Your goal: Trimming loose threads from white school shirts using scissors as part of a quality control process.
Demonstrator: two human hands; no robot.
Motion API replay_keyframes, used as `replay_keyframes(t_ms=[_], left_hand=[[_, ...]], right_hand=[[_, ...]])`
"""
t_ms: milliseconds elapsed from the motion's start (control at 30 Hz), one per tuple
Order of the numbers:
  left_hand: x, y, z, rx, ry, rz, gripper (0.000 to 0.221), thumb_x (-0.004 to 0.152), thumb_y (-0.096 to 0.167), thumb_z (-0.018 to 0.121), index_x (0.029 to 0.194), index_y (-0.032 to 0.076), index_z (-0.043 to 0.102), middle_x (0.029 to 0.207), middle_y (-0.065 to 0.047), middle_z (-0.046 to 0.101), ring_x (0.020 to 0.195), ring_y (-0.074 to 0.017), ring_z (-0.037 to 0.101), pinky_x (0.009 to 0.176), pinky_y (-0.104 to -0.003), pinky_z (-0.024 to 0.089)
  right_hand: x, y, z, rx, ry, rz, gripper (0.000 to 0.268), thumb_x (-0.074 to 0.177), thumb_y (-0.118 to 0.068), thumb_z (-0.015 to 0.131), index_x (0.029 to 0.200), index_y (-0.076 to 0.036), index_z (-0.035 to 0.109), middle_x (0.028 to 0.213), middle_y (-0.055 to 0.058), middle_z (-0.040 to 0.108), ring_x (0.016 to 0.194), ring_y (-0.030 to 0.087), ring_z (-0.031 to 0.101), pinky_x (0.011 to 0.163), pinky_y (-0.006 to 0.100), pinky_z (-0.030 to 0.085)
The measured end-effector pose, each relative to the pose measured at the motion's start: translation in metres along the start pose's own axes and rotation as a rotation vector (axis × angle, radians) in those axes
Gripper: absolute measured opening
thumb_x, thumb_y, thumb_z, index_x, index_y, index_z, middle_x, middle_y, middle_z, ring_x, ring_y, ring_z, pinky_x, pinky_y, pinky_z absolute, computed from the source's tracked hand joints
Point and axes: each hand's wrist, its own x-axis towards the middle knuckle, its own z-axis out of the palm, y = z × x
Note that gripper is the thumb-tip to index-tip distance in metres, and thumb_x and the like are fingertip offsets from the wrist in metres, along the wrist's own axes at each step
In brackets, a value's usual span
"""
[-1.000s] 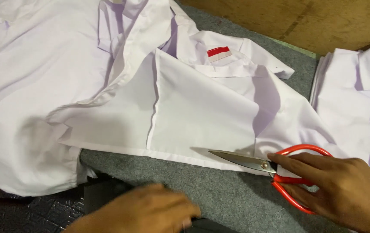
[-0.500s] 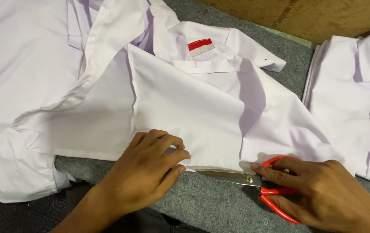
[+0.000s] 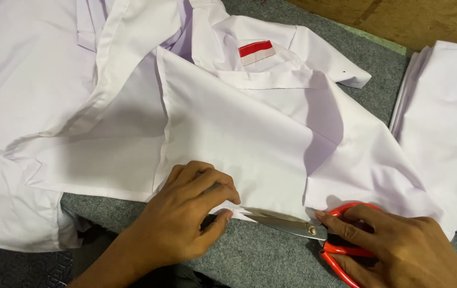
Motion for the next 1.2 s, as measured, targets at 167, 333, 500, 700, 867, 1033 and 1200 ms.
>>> replay_keyframes(t_ms=[167,333,500,700,867,1033,1200], left_hand=[[0.000,0.000,0.001,0.030,0.045,0.043,0.020,0.091,0.018,0.066,0.108,0.010,0.070,0.109,-0.006,0.066,0.104,-0.0289,0.055,0.088,-0.046,0.040],[0.001,0.000,0.000,0.039,0.050,0.049,0.018,0.089,0.017,0.067,0.106,0.010,0.067,0.108,-0.005,0.065,0.102,-0.0289,0.055,0.088,-0.045,0.041],[0.001,0.000,0.000,0.064,0.071,0.071,0.018,0.089,0.015,0.068,0.106,0.009,0.067,0.108,-0.006,0.064,0.102,-0.0299,0.055,0.089,-0.045,0.041],[0.001,0.000,0.000,0.041,0.059,0.064,0.017,0.089,0.015,0.068,0.105,0.009,0.067,0.108,-0.006,0.065,0.101,-0.0296,0.055,0.085,-0.045,0.041],[0.002,0.000,0.000,0.060,0.075,0.075,0.018,0.088,0.015,0.070,0.105,0.009,0.067,0.108,-0.006,0.065,0.102,-0.0306,0.056,0.085,-0.044,0.041],[0.002,-0.001,0.000,0.047,0.063,0.065,0.018,0.089,0.015,0.069,0.106,0.010,0.068,0.108,-0.005,0.066,0.103,-0.0301,0.056,0.087,-0.044,0.042],[0.002,0.000,-0.001,0.036,0.058,0.059,0.016,0.090,0.015,0.068,0.105,0.010,0.067,0.108,-0.005,0.065,0.103,-0.0293,0.055,0.087,-0.044,0.041]], right_hand=[[-0.004,0.002,0.008,0.014,-0.108,0.055,0.056,0.077,-0.051,0.073,0.132,-0.044,0.068,0.119,-0.022,0.073,0.092,0.003,0.077,0.043,0.034,0.063],[-0.010,0.008,0.015,0.025,-0.156,-0.009,0.061,0.079,-0.053,0.071,0.138,-0.041,0.063,0.127,-0.021,0.071,0.086,0.007,0.079,0.046,0.033,0.064],[-0.006,0.005,0.013,0.050,-0.196,-0.013,0.063,0.079,-0.050,0.071,0.140,-0.040,0.061,0.134,-0.020,0.070,0.090,0.009,0.079,0.044,0.033,0.065],[-0.001,0.001,0.012,0.029,-0.192,-0.036,0.064,0.079,-0.050,0.070,0.141,-0.038,0.060,0.129,-0.024,0.072,0.089,0.005,0.078,0.040,0.034,0.064],[0.004,-0.003,0.009,0.041,-0.209,-0.059,0.063,0.082,-0.047,0.068,0.143,-0.037,0.058,0.130,-0.024,0.071,0.095,0.006,0.077,0.037,0.033,0.064],[0.001,-0.003,0.011,0.030,-0.206,-0.055,0.064,0.083,-0.049,0.066,0.145,-0.037,0.056,0.132,-0.024,0.070,0.089,0.007,0.078,0.040,0.034,0.064],[-0.003,-0.002,0.015,-0.048,-0.181,-0.073,0.064,0.083,-0.051,0.063,0.145,-0.037,0.055,0.130,-0.025,0.069,0.077,0.009,0.078,0.037,0.035,0.062]])
